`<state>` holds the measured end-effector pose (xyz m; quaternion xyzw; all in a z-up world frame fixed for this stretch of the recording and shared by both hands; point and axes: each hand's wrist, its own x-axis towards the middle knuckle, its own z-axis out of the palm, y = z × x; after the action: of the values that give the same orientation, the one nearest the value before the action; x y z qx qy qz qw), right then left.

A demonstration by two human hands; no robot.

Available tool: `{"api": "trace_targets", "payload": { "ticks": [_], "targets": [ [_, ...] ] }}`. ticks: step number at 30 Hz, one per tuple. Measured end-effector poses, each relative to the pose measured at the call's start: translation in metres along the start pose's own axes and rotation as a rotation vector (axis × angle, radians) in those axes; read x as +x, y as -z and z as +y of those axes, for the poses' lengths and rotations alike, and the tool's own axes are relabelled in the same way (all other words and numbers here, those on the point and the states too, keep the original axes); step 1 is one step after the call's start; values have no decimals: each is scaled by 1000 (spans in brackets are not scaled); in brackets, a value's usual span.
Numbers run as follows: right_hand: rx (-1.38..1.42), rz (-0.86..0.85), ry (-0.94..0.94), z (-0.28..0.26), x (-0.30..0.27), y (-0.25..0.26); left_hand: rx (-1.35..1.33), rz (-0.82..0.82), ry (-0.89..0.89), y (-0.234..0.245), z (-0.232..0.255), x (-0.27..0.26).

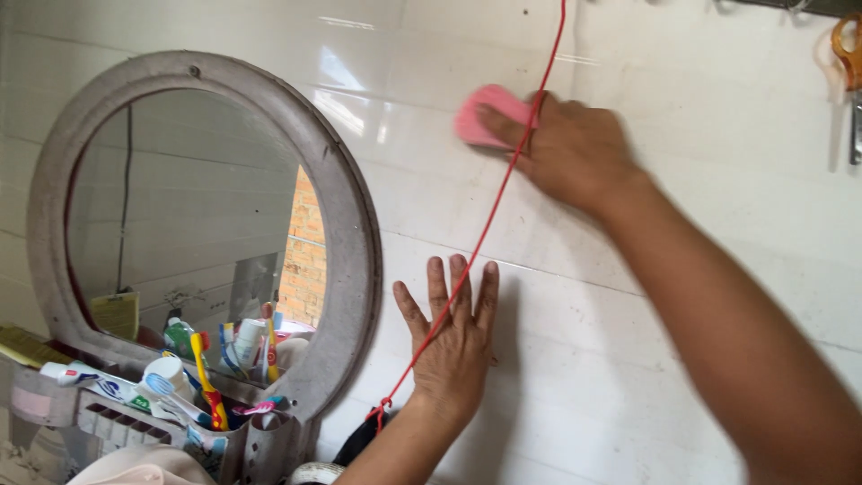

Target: The person scrubs white tiled bathroom walls with a pink sponge, moving methodically across sections and around a corner metal shelf. The person uses one hand to scrub and the other to steady themselves against the wall.

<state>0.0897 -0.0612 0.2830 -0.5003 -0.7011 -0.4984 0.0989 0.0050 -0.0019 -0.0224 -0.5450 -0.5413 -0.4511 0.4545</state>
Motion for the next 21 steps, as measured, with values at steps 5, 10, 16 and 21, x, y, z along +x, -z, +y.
{"api": "trace_targets", "payload": {
  "ticks": [5,10,16,21],
  "targets": [
    [22,127,83,-73,85,-3,31,-36,29,2,-4,5],
    [477,54,-294,-36,27,31,-8,-42,21,-2,-6,0],
    [-126,-181,-380,56,-41,31,-24,-47,19,0,-4,4],
    [175,-63,-247,-15,8,16,-40,-13,34,-3,0,-1]
  ]
}}
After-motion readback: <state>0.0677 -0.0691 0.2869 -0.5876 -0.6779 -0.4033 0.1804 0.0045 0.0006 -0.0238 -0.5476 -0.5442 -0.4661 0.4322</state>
